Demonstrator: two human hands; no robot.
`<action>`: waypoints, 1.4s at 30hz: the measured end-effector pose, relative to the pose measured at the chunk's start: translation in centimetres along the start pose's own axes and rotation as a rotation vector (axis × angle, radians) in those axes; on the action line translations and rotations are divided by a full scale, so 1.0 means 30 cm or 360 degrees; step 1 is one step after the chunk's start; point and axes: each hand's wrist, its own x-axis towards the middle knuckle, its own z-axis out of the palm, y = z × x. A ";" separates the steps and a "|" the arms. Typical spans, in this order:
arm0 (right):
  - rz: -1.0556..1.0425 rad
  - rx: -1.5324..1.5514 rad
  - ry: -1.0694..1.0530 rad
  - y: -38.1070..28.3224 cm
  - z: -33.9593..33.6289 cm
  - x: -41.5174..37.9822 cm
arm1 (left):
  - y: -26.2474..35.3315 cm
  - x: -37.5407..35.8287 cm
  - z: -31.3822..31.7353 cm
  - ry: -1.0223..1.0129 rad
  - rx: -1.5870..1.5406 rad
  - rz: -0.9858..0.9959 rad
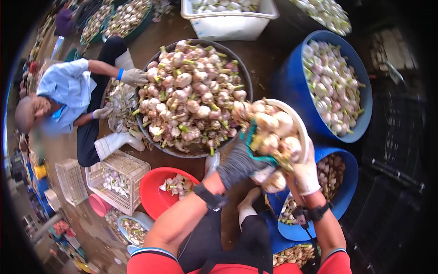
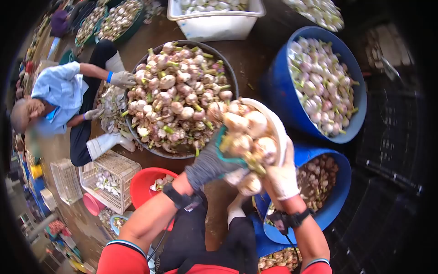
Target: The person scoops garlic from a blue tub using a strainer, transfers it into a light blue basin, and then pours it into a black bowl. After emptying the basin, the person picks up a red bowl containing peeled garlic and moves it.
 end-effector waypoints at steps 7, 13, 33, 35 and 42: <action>-0.0253 -0.0872 -0.0081 0.153 0.542 0.351 | -0.437 0.101 -0.603 0.0618 0.1503 0.0833; -0.0392 -0.1313 0.0077 0.149 0.666 0.499 | -0.700 0.000 -0.960 0.0916 0.0581 -0.0351; -0.0999 -0.2281 0.0240 0.227 0.780 0.805 | -0.567 -0.009 -0.853 0.0489 0.1097 -0.0818; -0.0829 -0.2143 0.0225 0.163 0.767 0.841 | -0.607 -0.022 -0.892 0.0399 0.1003 -0.0927; -0.1494 -0.1717 -0.0044 0.014 0.747 0.780 | -0.679 -0.095 -0.852 0.0379 0.1164 -0.0720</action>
